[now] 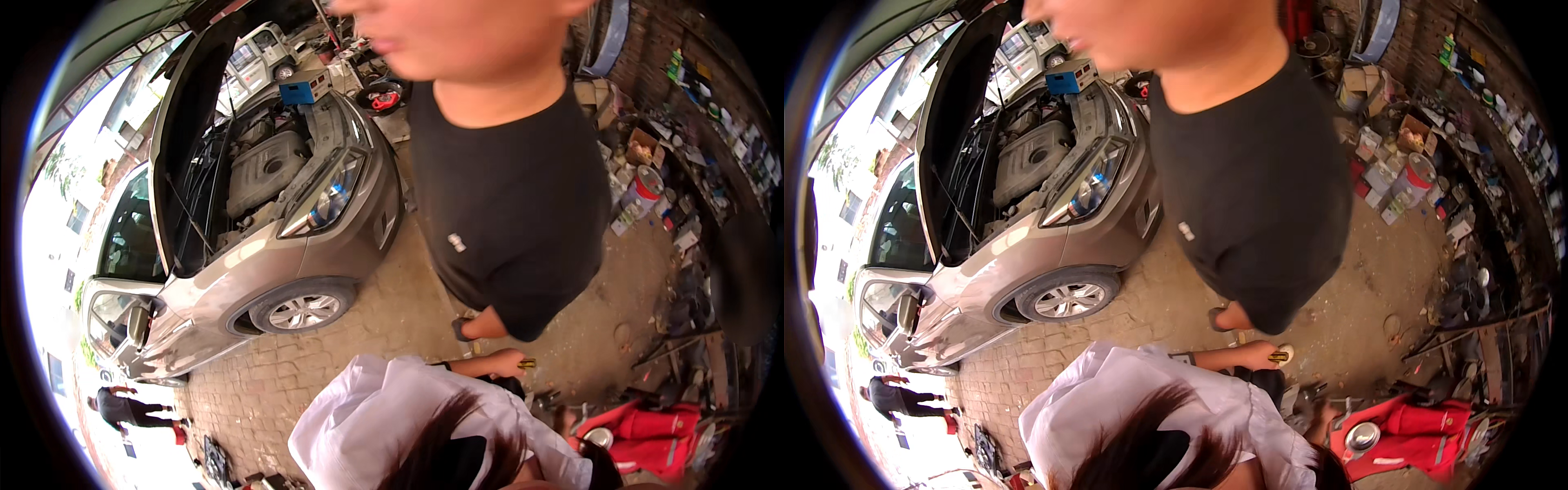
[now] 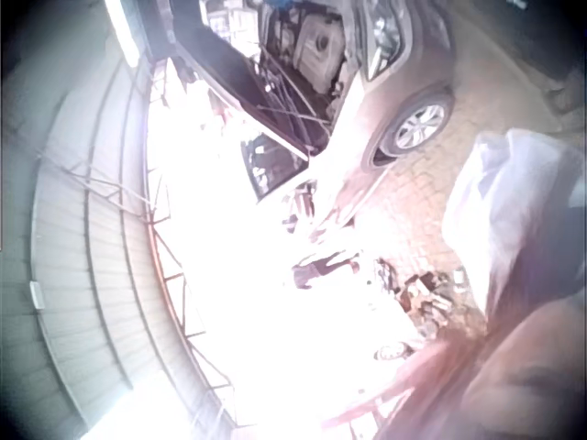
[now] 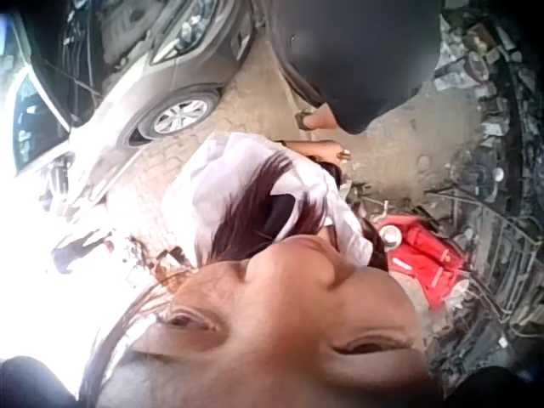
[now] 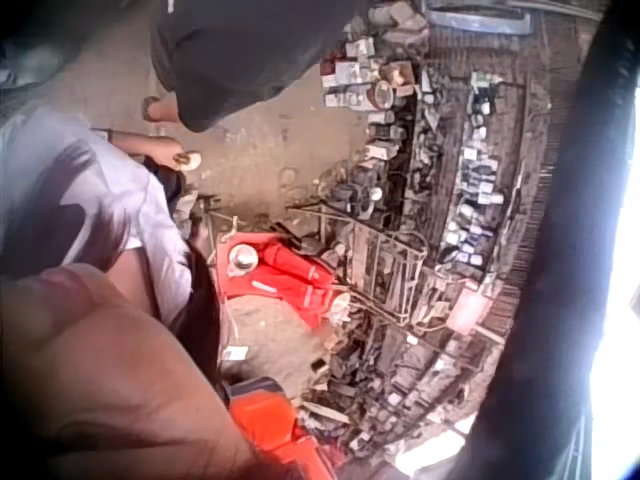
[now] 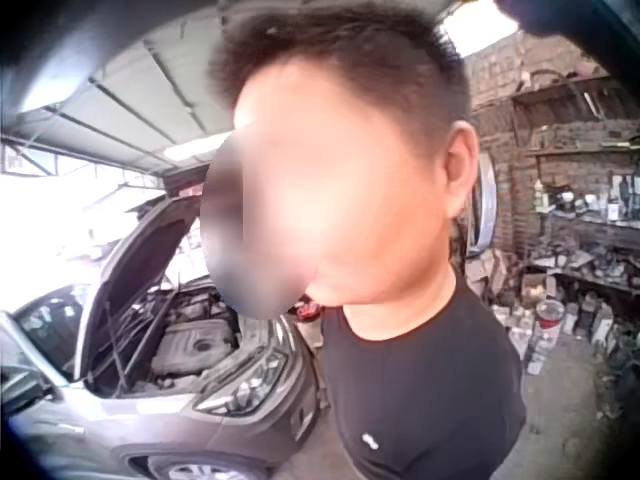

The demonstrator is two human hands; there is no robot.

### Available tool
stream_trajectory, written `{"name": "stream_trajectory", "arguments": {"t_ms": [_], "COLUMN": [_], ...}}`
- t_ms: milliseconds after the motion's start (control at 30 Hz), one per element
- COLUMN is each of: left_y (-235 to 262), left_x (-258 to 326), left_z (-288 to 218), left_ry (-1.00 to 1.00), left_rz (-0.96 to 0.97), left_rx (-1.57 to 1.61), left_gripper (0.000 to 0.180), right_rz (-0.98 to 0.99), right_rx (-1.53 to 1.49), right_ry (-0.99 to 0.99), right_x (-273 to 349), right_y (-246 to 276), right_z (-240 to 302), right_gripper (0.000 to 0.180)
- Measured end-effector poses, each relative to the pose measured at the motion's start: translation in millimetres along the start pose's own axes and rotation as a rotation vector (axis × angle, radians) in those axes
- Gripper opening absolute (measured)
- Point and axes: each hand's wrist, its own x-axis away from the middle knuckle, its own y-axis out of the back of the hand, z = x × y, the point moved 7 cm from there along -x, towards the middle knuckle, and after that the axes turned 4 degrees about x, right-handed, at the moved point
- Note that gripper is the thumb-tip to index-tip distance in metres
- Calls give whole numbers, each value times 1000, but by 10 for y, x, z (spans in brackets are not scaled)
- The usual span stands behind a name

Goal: The person sits on the floor of a garage and uses a screwdriver and a hammer to work on a cylindrical car part, likely a motor or fan assembly. They repeatedly pry at the casing and strike it with the hammer while inspecting the object.

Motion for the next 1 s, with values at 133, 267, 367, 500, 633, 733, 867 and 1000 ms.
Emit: {"name": "stream_trajectory", "arguments": {"t_ms": [133, 267, 367, 500, 633, 733, 867, 1000], "left_y": [409, 755, 1046, 1454, 1847, 2190, 2541, 2680], "left_x": [-137, -312, -308, -724, -1155, -1465, -1895, -1816], "left_z": [161, 278, 352, 364, 380, 330, 176, 218], "left_ry": [204, 171, 285, 334, 478, 380, 317, 476], "left_rz": [-255, -444, -571, -613, -655, -726, -708, -721], "left_rx": [53, 74, 0, -100, -128, -138, -103, -82], "left_gripper": [37, 37, 34, 29, 24, 26, 29, 31], "right_rz": [234, 424, 471, 1062, 1512, 1096, 489, 492], "right_rx": [-114, -145, -123, 220, 689, 737, 1197, 1584], "right_ry": [205, 214, 111, 265, 428, 332, 461, 371], "right_x": [-926, -1385, -857, -283, 175, -1030, -3015, -3190], "right_y": [-1021, -2079, -2978, -3904, -3910, -3645, -2412, -2086], "right_z": [1438, 2803, 3225, 3346, 3506, 3491, 3373, 2995], "right_gripper": [20, 17, 13, 21, 32, 30, 24, 32]}}
